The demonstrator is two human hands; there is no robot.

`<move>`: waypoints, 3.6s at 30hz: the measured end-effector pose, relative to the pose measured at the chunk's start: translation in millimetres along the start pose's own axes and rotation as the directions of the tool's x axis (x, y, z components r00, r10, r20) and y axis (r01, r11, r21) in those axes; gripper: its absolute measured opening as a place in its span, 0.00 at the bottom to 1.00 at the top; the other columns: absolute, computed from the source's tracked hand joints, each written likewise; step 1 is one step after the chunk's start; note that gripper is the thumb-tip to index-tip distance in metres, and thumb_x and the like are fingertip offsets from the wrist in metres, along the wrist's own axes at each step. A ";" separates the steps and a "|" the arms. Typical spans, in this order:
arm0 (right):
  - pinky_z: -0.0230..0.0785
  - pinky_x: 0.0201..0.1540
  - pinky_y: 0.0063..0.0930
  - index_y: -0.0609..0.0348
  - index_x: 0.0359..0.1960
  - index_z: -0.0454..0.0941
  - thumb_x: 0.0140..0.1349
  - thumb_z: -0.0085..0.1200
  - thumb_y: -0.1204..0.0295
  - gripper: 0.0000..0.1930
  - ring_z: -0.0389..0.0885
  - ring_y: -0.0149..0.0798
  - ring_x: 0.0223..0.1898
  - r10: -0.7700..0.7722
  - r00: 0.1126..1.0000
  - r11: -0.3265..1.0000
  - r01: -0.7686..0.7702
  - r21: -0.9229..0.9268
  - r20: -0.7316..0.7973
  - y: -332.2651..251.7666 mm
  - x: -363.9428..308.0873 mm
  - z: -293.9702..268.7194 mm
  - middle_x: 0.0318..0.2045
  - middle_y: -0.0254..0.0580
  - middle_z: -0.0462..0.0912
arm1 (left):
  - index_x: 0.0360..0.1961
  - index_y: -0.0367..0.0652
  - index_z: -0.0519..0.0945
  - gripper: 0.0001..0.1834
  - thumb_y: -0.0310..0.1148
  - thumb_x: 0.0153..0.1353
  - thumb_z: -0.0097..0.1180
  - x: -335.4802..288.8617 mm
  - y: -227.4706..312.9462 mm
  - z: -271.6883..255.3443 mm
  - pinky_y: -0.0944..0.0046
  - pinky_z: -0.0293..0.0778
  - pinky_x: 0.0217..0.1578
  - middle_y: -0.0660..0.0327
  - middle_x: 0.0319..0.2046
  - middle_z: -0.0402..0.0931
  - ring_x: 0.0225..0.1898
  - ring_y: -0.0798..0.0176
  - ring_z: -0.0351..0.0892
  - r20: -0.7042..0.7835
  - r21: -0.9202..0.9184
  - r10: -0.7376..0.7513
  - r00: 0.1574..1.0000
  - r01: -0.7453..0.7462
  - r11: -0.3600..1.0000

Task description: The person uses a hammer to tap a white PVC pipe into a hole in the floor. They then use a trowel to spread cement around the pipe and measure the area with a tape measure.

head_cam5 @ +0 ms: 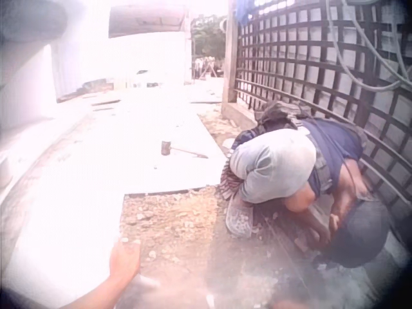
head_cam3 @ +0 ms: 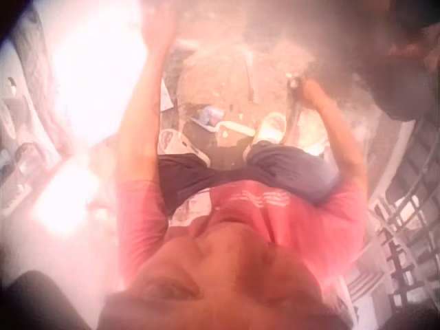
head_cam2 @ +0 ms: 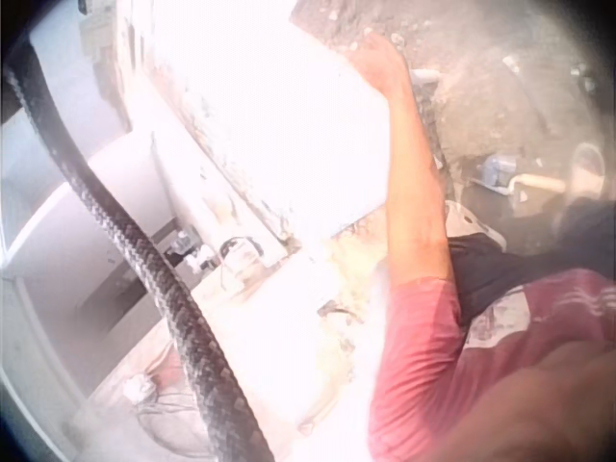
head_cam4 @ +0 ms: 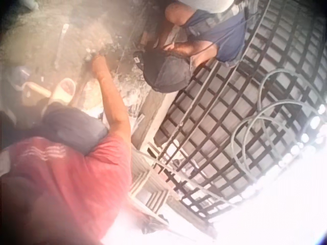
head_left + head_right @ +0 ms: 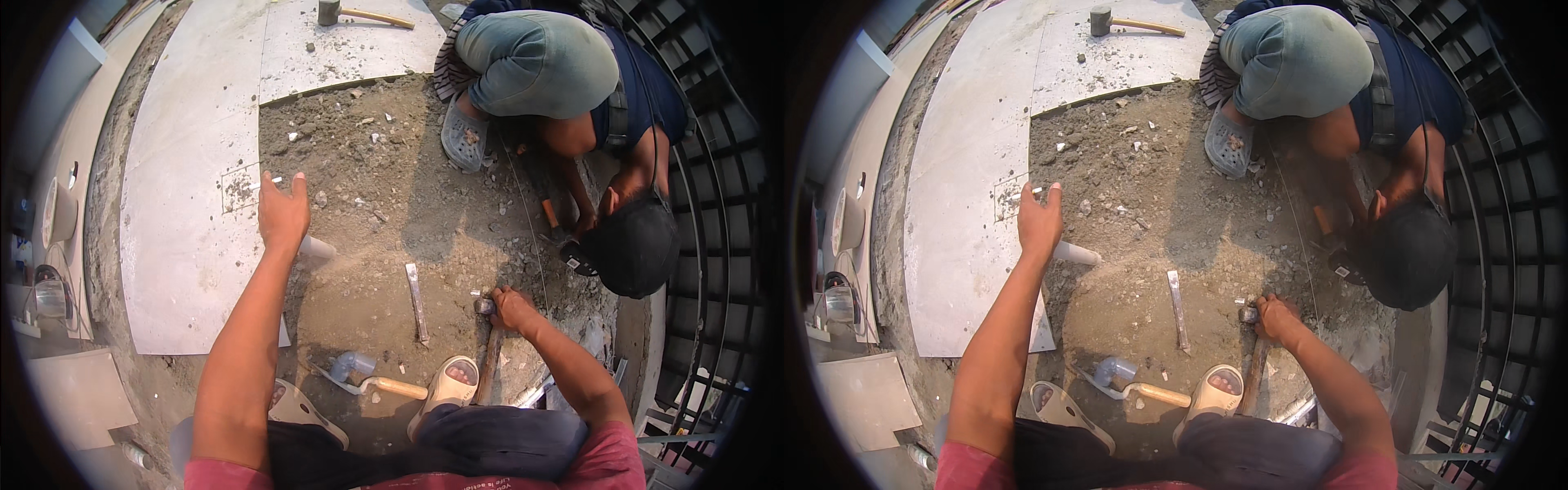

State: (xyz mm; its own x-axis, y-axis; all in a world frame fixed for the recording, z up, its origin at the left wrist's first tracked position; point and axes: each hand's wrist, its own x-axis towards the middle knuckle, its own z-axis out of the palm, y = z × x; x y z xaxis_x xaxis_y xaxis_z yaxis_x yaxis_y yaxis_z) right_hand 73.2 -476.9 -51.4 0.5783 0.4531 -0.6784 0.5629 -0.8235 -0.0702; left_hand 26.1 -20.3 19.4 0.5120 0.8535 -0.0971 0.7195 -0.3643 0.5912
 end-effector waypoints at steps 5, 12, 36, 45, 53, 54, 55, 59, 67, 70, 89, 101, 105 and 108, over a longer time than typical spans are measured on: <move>0.71 0.56 0.48 0.63 0.45 0.78 0.64 0.42 0.68 0.16 0.80 0.56 0.52 0.074 0.991 0.997 -0.073 -0.012 0.114 -7.1 -15.0 -7.7 0.47 0.58 0.81 | 0.68 0.33 0.58 0.43 0.54 0.62 0.52 9.3 -13.0 4.0 0.49 0.63 0.62 0.41 0.64 0.63 0.64 0.42 0.65 0.074 0.061 0.093 0.993 -0.098 0.993; 0.73 0.49 0.44 0.67 0.40 0.82 0.61 0.45 0.61 0.20 0.82 0.57 0.46 0.031 0.987 0.990 -0.052 0.131 0.157 -35.2 -98.9 24.6 0.44 0.59 0.83 | 0.65 0.29 0.61 0.38 0.33 0.57 0.61 25.3 -27.9 21.2 0.55 0.75 0.43 0.40 0.52 0.74 0.44 0.45 0.80 0.345 -0.011 0.177 0.922 -0.185 0.983; 0.72 0.44 0.49 0.64 0.36 0.79 0.59 0.52 0.65 0.13 0.80 0.59 0.39 0.100 0.995 0.896 -0.088 0.435 -0.006 -33.8 -167.9 31.8 0.33 0.58 0.82 | 0.62 0.23 0.64 0.32 0.30 0.61 0.59 19.5 -19.7 11.7 0.66 0.78 0.28 0.50 0.31 0.83 0.27 0.64 0.86 0.362 -0.062 0.167 0.917 -0.155 0.986; 0.73 0.49 0.45 0.63 0.47 0.70 0.61 0.58 0.58 0.22 0.79 0.55 0.48 -0.664 0.738 0.745 0.640 0.191 0.119 -165.0 -78.2 42.7 0.43 0.54 0.80 | 0.62 0.28 0.66 0.33 0.38 0.60 0.59 -0.3 -15.9 8.0 0.58 0.78 0.39 0.50 0.36 0.84 0.32 0.58 0.87 0.170 0.233 0.227 0.959 -0.263 0.936; 0.71 0.48 0.46 0.63 0.45 0.67 0.55 0.59 0.64 0.21 0.78 0.54 0.48 -0.638 0.769 0.723 0.581 0.375 0.038 -171.6 -45.7 72.1 0.40 0.56 0.78 | 0.63 0.30 0.67 0.36 0.43 0.59 0.57 -0.2 -17.1 10.5 0.57 0.76 0.45 0.47 0.44 0.82 0.37 0.54 0.86 0.109 0.159 0.188 0.976 -0.204 0.966; 0.71 0.44 0.44 0.62 0.46 0.68 0.54 0.59 0.63 0.22 0.79 0.53 0.44 -0.628 0.778 0.655 0.539 0.530 -0.015 -166.6 -46.3 67.4 0.38 0.56 0.78 | 0.63 0.31 0.67 0.36 0.44 0.59 0.57 1.6 -17.1 11.6 0.57 0.76 0.46 0.48 0.44 0.82 0.37 0.54 0.86 0.116 0.146 0.176 0.978 -0.192 0.971; 0.71 0.43 0.44 0.62 0.46 0.69 0.55 0.59 0.63 0.22 0.79 0.53 0.42 -0.637 0.767 0.637 0.473 0.609 0.071 -162.7 -48.7 49.5 0.37 0.55 0.79 | 0.63 0.31 0.67 0.36 0.45 0.59 0.56 1.5 -18.3 9.7 0.57 0.76 0.47 0.47 0.44 0.82 0.38 0.53 0.85 0.116 0.135 0.150 0.982 -0.165 0.977; 0.70 0.36 0.36 0.58 0.58 0.69 0.59 0.61 0.52 0.31 0.79 0.40 0.33 -0.654 0.708 0.556 0.211 0.804 0.267 -122.5 -71.0 -22.8 0.32 0.44 0.80 | 0.63 0.31 0.67 0.36 0.48 0.60 0.54 -6.0 -9.6 4.7 0.55 0.73 0.51 0.45 0.47 0.81 0.46 0.49 0.83 0.107 0.092 0.105 0.989 -0.115 0.989; 0.71 0.44 0.45 0.56 0.57 0.70 0.69 0.48 0.55 0.22 0.81 0.54 0.39 -0.414 0.901 0.883 0.364 0.297 0.127 -79.0 -36.9 -130.8 0.38 0.51 0.83 | 0.65 0.34 0.63 0.34 0.48 0.65 0.47 -14.1 8.3 -7.5 0.49 0.66 0.59 0.43 0.57 0.70 0.59 0.42 0.70 0.081 0.104 0.033 0.996 -0.042 0.994; 0.71 0.45 0.49 0.55 0.55 0.70 0.70 0.45 0.54 0.21 0.80 0.58 0.41 -0.337 0.932 0.920 0.356 0.163 -0.130 -86.3 2.9 -129.3 0.40 0.54 0.83 | 0.67 0.35 0.61 0.35 0.50 0.68 0.42 -14.3 9.6 -3.5 0.48 0.63 0.61 0.45 0.61 0.67 0.62 0.43 0.68 0.045 0.085 0.050 0.998 -0.054 0.995; 0.72 0.46 0.47 0.53 0.47 0.72 0.66 0.49 0.51 0.19 0.81 0.57 0.44 -0.316 0.900 0.943 0.333 0.005 -0.301 -58.0 93.4 -149.6 0.36 0.52 0.83 | 0.67 0.34 0.62 0.35 0.52 0.69 0.39 -10.9 7.5 0.3 0.50 0.60 0.64 0.45 0.64 0.64 0.66 0.44 0.63 0.043 0.125 0.042 0.998 -0.047 0.991; 0.71 0.47 0.48 0.62 0.49 0.76 0.58 0.59 0.54 0.25 0.80 0.58 0.44 -0.574 0.800 0.785 0.475 0.397 0.176 -101.3 124.4 -168.8 0.38 0.57 0.83 | 0.62 0.27 0.67 0.36 0.52 0.68 0.43 -8.0 0.7 6.4 0.52 0.66 0.59 0.35 0.55 0.72 0.58 0.40 0.72 -0.062 0.116 0.153 0.986 -0.145 0.983; 0.71 0.50 0.47 0.62 0.51 0.78 0.59 0.59 0.52 0.27 0.80 0.58 0.46 -0.615 0.787 0.771 0.611 0.176 -0.038 -102.3 163.1 -153.1 0.41 0.57 0.83 | 0.62 0.27 0.67 0.36 0.52 0.68 0.43 -8.3 -1.5 7.1 0.52 0.66 0.59 0.35 0.56 0.72 0.58 0.39 0.72 -0.074 0.114 0.149 0.986 -0.140 0.984; 0.71 0.51 0.45 0.63 0.49 0.79 0.59 0.59 0.53 0.26 0.80 0.58 0.47 -0.522 0.820 0.797 0.567 0.208 -0.236 -52.7 199.4 -193.5 0.42 0.57 0.83 | 0.62 0.28 0.67 0.35 0.52 0.68 0.43 -11.1 6.5 9.5 0.52 0.66 0.59 0.36 0.56 0.72 0.59 0.39 0.72 -0.064 0.112 0.150 0.987 -0.143 0.983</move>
State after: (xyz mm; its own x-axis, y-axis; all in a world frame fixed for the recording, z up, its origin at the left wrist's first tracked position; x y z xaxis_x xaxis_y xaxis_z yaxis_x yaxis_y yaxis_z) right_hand 273.1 -277.1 -41.5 0.3195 0.8818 -0.3470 0.6539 -0.4702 -0.5928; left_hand 29.5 -35.7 16.7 0.5831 0.8111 0.0445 0.6870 -0.5217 0.5058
